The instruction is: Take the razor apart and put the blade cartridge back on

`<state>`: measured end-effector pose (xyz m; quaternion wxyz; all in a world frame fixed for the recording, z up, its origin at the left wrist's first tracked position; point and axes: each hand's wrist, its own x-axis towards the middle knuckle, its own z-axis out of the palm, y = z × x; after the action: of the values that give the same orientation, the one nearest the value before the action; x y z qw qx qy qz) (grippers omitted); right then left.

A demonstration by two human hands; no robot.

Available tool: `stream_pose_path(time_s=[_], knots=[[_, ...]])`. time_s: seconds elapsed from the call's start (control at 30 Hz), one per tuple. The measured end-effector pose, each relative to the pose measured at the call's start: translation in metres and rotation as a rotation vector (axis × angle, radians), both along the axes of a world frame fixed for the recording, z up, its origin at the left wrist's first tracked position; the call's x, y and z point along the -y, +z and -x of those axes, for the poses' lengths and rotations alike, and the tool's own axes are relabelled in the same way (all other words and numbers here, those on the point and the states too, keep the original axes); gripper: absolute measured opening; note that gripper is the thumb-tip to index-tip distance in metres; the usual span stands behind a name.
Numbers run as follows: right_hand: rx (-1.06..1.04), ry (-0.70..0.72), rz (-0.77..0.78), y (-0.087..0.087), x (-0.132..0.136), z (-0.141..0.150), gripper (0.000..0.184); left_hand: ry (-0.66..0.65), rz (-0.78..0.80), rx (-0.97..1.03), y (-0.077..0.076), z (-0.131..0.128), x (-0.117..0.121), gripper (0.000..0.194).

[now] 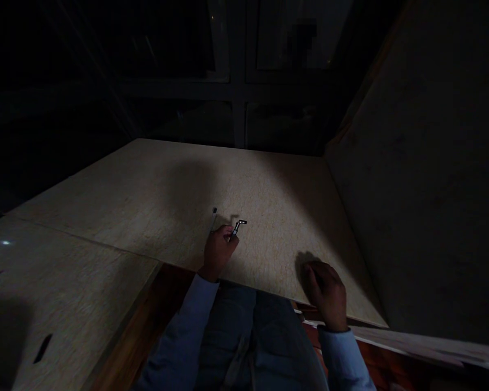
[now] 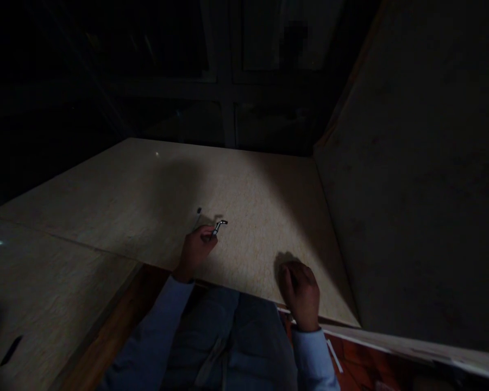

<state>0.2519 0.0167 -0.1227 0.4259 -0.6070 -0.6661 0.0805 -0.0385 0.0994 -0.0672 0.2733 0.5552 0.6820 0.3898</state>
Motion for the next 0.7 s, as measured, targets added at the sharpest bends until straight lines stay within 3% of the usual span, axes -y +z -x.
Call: stream_pose_path(time_s=[0.1, 0.27, 0.37, 0.53, 0.7], knots=[[-0.004, 0.008, 0.002, -0.001, 0.0, 0.0, 0.037, -0.039, -0.016, 0.39, 0.0, -0.007, 0.004, 0.024], [0.013, -0.014, -0.026, -0.003, -0.001, 0.001, 0.035, -0.203, 0.167, 1.042, -0.005, -0.035, 0.01, 0.025], [0.026, -0.013, -0.02, -0.002, -0.001, 0.001, 0.033, -0.331, 0.244, 1.298, -0.014, -0.054, 0.014, 0.023], [0.013, -0.013, 0.008, 0.002, 0.0, 0.003, 0.028, -0.416, 0.292, 1.397, -0.03, -0.069, 0.02, 0.025], [0.019, -0.027, 0.027, 0.005, -0.002, 0.005, 0.028, -0.419, 0.279, 1.335, -0.032, -0.069, 0.023, 0.043]])
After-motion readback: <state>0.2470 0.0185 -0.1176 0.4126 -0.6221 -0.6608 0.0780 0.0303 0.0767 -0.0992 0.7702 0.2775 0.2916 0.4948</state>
